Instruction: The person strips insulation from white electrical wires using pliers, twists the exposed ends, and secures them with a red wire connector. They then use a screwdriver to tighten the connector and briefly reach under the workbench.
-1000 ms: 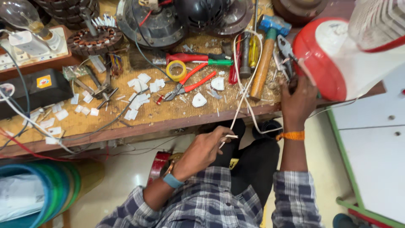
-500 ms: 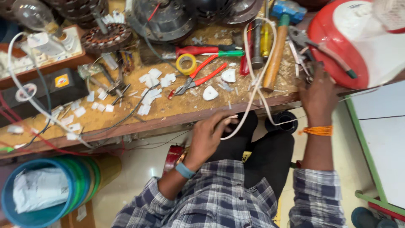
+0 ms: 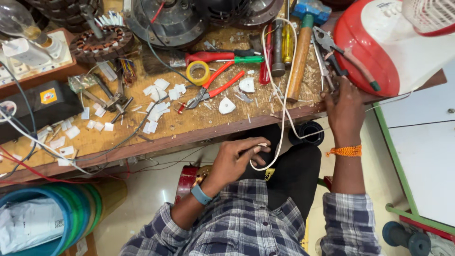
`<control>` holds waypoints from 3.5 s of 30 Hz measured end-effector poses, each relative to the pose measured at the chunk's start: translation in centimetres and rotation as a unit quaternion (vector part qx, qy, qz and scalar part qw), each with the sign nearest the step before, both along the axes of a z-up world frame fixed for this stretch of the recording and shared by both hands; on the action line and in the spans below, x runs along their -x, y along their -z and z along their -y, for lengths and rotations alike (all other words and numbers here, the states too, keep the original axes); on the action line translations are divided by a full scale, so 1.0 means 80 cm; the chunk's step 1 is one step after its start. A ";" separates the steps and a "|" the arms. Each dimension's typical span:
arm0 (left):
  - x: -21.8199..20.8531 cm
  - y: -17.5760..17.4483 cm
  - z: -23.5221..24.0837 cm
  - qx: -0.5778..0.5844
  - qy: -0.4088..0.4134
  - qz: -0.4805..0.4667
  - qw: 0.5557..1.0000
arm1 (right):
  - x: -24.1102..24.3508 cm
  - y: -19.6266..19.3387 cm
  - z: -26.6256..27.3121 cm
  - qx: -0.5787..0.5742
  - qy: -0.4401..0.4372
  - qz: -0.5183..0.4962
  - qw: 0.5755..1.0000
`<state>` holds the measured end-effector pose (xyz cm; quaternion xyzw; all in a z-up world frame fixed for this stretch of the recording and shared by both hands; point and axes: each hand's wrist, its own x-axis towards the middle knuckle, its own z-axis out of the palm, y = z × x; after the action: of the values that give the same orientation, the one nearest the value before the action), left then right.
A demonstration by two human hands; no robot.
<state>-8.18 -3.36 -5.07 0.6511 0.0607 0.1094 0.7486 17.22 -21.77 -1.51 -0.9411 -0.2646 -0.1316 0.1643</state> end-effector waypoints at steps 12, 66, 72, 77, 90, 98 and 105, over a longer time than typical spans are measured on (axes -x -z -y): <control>-0.015 0.013 -0.012 0.187 0.055 0.014 0.981 | 0.029 0.013 0.041 -0.168 0.104 -0.347 0.917; -0.056 -0.031 0.039 -0.028 0.064 -0.028 0.997 | 0.184 -0.014 0.097 0.053 -0.028 -0.344 0.937; -0.054 -0.039 0.037 -0.068 0.075 -0.040 0.994 | 0.193 -0.014 0.105 0.063 -0.041 -0.267 0.961; -0.056 -0.049 0.032 -0.022 0.079 -0.094 0.992 | 0.212 -0.039 0.130 0.006 -0.078 -0.192 0.978; -0.026 -0.034 0.009 -0.085 -0.076 0.027 0.993 | -0.060 -0.002 0.067 0.204 -0.006 -0.079 0.976; -0.012 -0.042 0.008 -0.132 -0.097 0.036 0.986 | -0.083 -0.015 0.065 -0.199 -0.081 -0.300 0.930; -0.021 -0.016 0.019 -0.171 -0.077 0.007 0.982 | 0.147 0.034 0.020 -0.313 -0.124 -0.465 0.819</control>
<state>-6.50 -4.84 -3.81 0.7624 0.0857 0.1800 0.6156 5.42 -23.40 -4.23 -0.7475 -0.2156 0.2679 0.5683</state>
